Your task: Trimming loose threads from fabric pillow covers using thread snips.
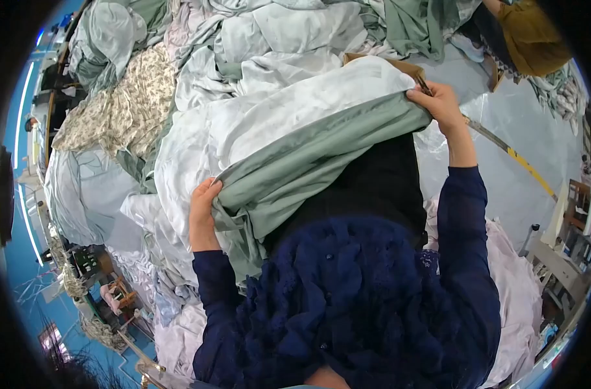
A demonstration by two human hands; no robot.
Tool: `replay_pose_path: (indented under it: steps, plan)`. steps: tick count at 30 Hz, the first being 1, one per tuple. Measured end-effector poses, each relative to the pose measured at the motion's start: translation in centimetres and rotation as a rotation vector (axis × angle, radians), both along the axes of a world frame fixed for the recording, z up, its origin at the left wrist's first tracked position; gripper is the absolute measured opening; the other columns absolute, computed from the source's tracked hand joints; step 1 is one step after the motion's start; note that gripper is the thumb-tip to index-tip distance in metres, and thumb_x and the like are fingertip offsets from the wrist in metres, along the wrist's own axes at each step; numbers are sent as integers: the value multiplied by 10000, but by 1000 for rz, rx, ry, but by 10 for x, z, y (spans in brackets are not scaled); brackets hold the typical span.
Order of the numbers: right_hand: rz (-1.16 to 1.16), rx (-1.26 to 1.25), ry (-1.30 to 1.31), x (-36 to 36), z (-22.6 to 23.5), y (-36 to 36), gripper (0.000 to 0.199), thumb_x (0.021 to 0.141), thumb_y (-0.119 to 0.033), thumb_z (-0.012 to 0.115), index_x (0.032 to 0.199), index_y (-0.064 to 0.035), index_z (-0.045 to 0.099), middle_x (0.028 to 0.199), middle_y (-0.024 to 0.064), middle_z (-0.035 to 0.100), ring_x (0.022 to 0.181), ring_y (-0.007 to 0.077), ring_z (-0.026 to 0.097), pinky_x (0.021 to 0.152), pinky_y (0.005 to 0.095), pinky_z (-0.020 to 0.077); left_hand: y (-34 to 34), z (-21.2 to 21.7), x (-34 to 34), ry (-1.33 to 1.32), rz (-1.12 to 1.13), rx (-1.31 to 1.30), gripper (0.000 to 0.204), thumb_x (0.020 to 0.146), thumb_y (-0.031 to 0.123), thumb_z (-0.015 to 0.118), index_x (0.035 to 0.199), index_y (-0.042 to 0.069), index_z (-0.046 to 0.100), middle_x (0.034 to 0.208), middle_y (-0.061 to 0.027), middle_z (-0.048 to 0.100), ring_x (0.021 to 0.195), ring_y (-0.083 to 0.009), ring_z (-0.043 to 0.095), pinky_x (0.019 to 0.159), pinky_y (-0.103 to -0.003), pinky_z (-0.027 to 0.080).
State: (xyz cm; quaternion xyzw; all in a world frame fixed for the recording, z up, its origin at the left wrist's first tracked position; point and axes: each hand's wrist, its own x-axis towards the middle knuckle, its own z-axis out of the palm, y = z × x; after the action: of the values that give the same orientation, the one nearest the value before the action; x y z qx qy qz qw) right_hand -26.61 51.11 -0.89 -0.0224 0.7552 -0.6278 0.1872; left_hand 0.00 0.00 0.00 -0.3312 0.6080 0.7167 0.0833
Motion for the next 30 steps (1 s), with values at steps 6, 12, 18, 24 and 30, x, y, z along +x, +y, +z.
replay_pose_path:
  steps: [6, 12, 18, 24, 30]
  plan:
    - [6, 181, -70, -15, -29, 3, 237, 826, -258, 773, 843, -36, 691, 722, -60, 606, 646, 25, 509, 578, 208, 380, 13, 4, -20, -103, 54, 48, 165, 886, 114, 648, 995, -10, 658, 879, -40, 700, 748, -99, 635, 711, -253, 500]
    - [-17, 180, -63, -26, -44, 1, 221, 833, -243, 767, 842, -36, 691, 715, -62, 598, 649, 25, 509, 581, 210, 380, 9, -3, -37, -89, 83, -38, 82, 867, 95, 673, 867, 14, 662, 816, -11, 684, 674, -87, 599, 649, -247, 474]
    - [-127, 240, 126, -16, -50, -7, 184, 839, -190, 757, 882, -23, 692, 733, -33, 619, 663, 52, 545, 609, 211, 421, 38, -4, -61, 96, -72, -1071, 121, 873, 83, 645, 799, -4, 606, 685, -6, 575, 589, -88, 461, 579, -257, 398]
    - [-5, 435, 644, 62, 19, -75, 239, 775, -138, 786, 979, -60, 690, 769, 51, 626, 604, 139, 576, 560, 262, 458, 41, -28, -82, 102, 22, -1146, 137, 849, 100, 633, 781, -9, 586, 701, -132, 584, 597, -249, 521, 587, -361, 427]
    - [383, 614, 646, 88, 15, -114, 290, 721, -235, 798, 919, -70, 664, 746, 78, 598, 639, 268, 607, 579, 369, 477, 35, -32, -78, 38, 71, -1051, 142, 852, 111, 637, 781, -3, 594, 662, -122, 589, 590, -227, 526, 587, -350, 427]
